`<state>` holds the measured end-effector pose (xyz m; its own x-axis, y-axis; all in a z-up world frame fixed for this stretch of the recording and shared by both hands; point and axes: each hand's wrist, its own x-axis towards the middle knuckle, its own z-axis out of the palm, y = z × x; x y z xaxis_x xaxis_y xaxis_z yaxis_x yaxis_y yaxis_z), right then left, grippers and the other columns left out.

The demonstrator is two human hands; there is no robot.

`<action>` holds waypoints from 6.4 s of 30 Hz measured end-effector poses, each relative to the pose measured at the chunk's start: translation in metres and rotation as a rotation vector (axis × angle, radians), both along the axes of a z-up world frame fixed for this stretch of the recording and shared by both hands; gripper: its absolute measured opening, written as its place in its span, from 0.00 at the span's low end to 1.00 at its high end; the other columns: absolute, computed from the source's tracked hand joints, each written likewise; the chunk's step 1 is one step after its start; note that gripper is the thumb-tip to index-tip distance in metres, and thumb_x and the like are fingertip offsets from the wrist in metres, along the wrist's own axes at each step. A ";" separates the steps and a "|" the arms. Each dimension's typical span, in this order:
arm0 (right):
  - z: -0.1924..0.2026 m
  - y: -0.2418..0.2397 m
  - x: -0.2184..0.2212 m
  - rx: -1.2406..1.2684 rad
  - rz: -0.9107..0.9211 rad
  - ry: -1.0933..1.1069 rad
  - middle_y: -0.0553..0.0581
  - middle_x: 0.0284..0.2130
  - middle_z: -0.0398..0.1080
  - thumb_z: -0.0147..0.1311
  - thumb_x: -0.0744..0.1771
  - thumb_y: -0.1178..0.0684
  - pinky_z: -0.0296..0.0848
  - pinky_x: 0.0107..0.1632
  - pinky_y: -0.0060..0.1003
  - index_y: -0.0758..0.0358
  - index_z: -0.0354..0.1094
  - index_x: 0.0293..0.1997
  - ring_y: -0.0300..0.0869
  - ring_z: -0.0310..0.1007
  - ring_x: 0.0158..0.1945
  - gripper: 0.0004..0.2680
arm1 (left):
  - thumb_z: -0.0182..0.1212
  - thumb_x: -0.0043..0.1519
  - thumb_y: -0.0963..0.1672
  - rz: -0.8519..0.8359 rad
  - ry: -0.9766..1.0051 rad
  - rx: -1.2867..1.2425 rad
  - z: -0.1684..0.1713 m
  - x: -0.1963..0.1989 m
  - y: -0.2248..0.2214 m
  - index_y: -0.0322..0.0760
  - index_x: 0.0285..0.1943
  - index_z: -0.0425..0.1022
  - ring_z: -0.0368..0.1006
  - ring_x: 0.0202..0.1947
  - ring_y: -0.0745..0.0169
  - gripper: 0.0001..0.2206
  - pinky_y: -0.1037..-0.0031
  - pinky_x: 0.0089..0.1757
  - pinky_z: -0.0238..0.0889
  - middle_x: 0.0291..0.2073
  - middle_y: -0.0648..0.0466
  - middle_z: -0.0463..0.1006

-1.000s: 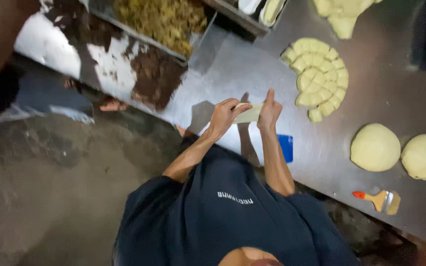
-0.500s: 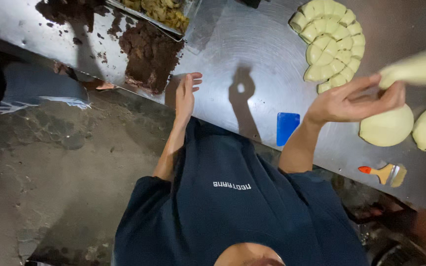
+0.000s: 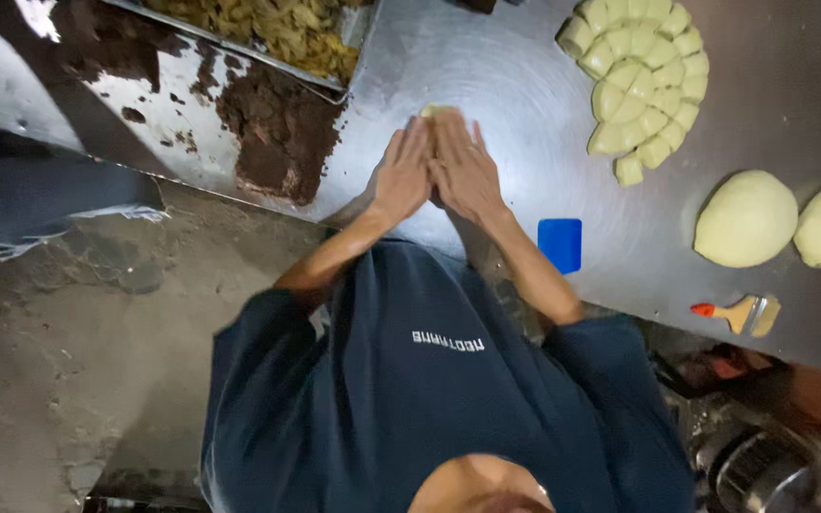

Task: The person uses a scraper and their hands to flatten and roll pieces of dough, fills them with a brown paste and pieces of cooked fruit from trays, and then places the finished rolls into paper liners on a rack.

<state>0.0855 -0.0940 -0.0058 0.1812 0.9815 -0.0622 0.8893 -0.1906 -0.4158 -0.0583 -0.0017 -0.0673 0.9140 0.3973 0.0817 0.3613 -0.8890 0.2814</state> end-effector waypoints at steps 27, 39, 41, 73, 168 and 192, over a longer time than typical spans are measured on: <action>-0.024 -0.067 -0.024 -0.084 0.146 -0.056 0.70 0.76 0.43 0.40 0.72 0.44 0.39 0.75 0.54 0.75 0.42 0.77 0.56 0.36 0.79 0.26 | 0.52 0.67 0.51 -0.082 -0.025 0.032 -0.007 -0.043 -0.040 0.29 0.80 0.52 0.41 0.79 0.50 0.34 0.55 0.71 0.32 0.79 0.43 0.50; 0.007 -0.013 -0.048 0.030 0.304 0.099 0.65 0.55 0.71 0.62 0.55 0.51 0.66 0.67 0.50 0.64 0.69 0.56 0.58 0.67 0.63 0.24 | 0.48 0.65 0.53 -0.055 0.244 0.096 -0.009 -0.047 -0.057 0.35 0.82 0.44 0.36 0.79 0.56 0.37 0.55 0.70 0.32 0.80 0.50 0.43; 0.001 0.019 -0.098 0.239 0.316 -0.174 0.61 0.55 0.72 0.62 0.59 0.49 0.61 0.59 0.63 0.55 0.70 0.57 0.60 0.67 0.59 0.21 | 0.48 0.66 0.53 -0.041 0.178 0.140 -0.021 -0.040 -0.045 0.38 0.82 0.42 0.35 0.79 0.56 0.37 0.54 0.70 0.32 0.80 0.52 0.41; -0.011 0.056 0.016 0.090 -0.206 1.264 0.55 0.41 0.75 0.60 0.69 0.60 0.74 0.48 0.33 0.67 0.69 0.58 0.39 0.74 0.43 0.11 | 0.49 0.70 0.54 -0.022 -0.143 -0.031 0.006 -0.044 -0.037 0.33 0.76 0.61 0.51 0.76 0.52 0.30 0.57 0.70 0.40 0.74 0.45 0.60; -0.026 0.258 -0.015 -0.145 0.185 -0.129 0.68 0.48 0.67 0.68 0.58 0.50 0.51 0.56 0.55 0.72 0.75 0.39 0.61 0.56 0.57 0.15 | 0.64 0.58 0.43 -0.148 -0.327 -0.426 -0.042 -0.112 0.038 0.31 0.61 0.73 0.62 0.67 0.48 0.21 0.62 0.64 0.60 0.64 0.47 0.69; -0.031 0.250 -0.012 0.022 0.326 -0.147 0.65 0.52 0.67 0.70 0.59 0.55 0.65 0.56 0.54 0.66 0.76 0.43 0.61 0.62 0.58 0.13 | 0.63 0.60 0.41 0.026 -0.399 -0.271 -0.020 -0.108 0.023 0.40 0.58 0.74 0.67 0.62 0.55 0.17 0.67 0.58 0.68 0.60 0.55 0.73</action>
